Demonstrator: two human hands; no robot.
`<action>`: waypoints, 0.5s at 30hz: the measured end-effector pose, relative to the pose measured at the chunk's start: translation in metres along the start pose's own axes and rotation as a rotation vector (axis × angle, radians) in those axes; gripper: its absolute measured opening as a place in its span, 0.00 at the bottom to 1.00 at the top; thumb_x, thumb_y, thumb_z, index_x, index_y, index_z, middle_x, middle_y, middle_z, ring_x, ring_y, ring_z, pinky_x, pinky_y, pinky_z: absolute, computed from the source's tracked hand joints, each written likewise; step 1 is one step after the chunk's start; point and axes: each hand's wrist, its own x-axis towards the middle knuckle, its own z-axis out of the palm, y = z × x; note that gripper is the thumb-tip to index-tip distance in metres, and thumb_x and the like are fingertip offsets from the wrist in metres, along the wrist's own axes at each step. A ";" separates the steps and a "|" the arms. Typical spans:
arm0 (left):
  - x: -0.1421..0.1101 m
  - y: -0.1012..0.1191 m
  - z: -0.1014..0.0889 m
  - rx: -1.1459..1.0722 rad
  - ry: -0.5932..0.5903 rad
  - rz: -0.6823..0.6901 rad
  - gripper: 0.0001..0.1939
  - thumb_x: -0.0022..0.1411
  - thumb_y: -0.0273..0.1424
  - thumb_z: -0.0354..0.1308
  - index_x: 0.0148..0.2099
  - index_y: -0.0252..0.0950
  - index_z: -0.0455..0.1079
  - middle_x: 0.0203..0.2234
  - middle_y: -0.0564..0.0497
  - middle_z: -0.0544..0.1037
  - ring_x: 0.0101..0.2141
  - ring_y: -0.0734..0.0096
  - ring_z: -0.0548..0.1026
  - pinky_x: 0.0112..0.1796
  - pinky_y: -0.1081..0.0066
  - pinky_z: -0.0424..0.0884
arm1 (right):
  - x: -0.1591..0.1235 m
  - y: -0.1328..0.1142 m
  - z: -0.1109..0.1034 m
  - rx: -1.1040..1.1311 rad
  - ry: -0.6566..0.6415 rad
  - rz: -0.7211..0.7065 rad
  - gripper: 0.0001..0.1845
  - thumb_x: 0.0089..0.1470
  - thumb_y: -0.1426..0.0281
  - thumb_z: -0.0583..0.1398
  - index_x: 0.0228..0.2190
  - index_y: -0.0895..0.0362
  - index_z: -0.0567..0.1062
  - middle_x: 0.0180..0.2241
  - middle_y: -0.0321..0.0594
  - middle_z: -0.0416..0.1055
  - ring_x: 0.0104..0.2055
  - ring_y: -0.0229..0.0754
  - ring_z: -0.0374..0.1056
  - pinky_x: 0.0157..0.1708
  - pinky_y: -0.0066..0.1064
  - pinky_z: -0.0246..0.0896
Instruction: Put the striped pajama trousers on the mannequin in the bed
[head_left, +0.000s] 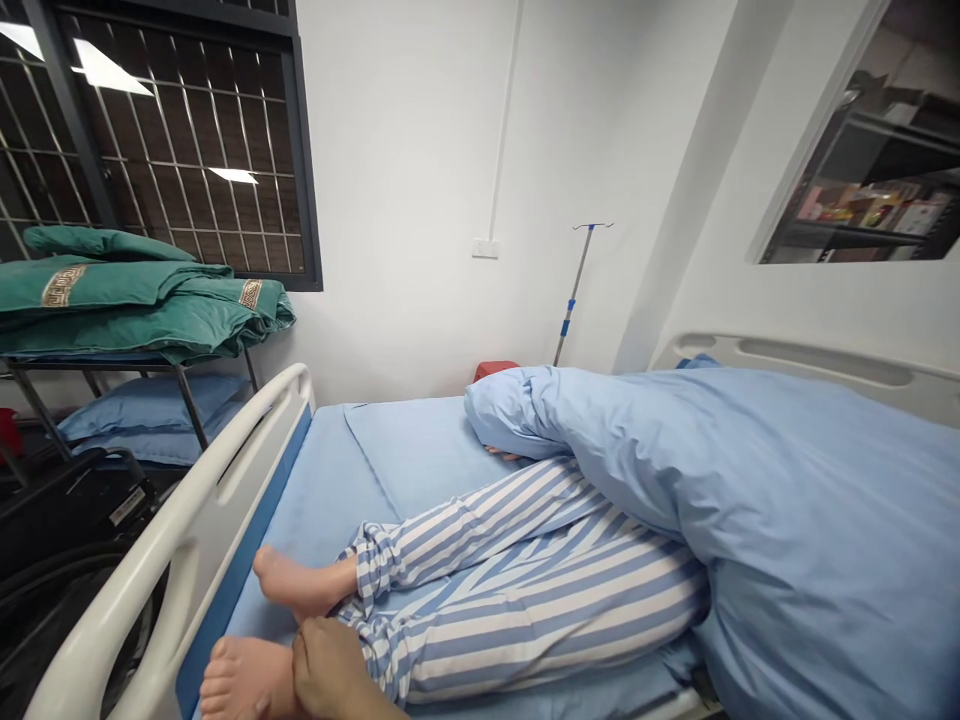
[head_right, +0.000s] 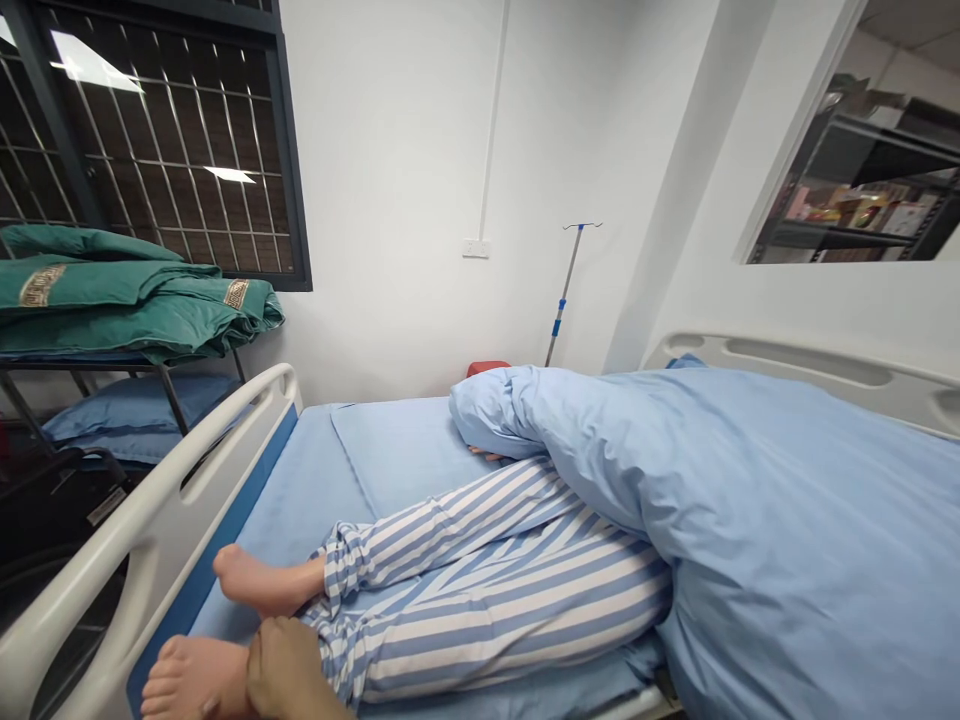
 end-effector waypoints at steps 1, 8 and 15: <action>-0.001 0.008 0.005 0.038 0.124 -0.066 0.19 0.54 0.25 0.31 0.38 0.32 0.62 0.31 0.38 0.68 0.42 0.43 0.65 0.30 0.51 0.61 | 0.000 -0.001 -0.001 -0.004 -0.003 -0.002 0.15 0.54 0.69 0.47 0.32 0.57 0.73 0.33 0.45 0.74 0.35 0.49 0.71 0.31 0.35 0.64; -0.001 0.016 0.007 0.103 0.249 -0.100 0.23 0.58 0.27 0.25 0.39 0.33 0.62 0.30 0.37 0.69 0.37 0.43 0.68 0.23 0.60 0.54 | 0.000 -0.003 -0.007 0.012 -0.007 0.021 0.16 0.53 0.69 0.48 0.33 0.58 0.74 0.33 0.47 0.75 0.35 0.50 0.72 0.32 0.37 0.65; 0.009 0.008 0.015 0.087 0.239 -0.132 0.26 0.59 0.30 0.21 0.35 0.35 0.62 0.23 0.45 0.63 0.34 0.47 0.69 0.24 0.60 0.56 | -0.002 -0.004 -0.012 0.023 0.019 0.006 0.15 0.52 0.71 0.49 0.31 0.60 0.74 0.31 0.48 0.75 0.33 0.50 0.72 0.30 0.35 0.65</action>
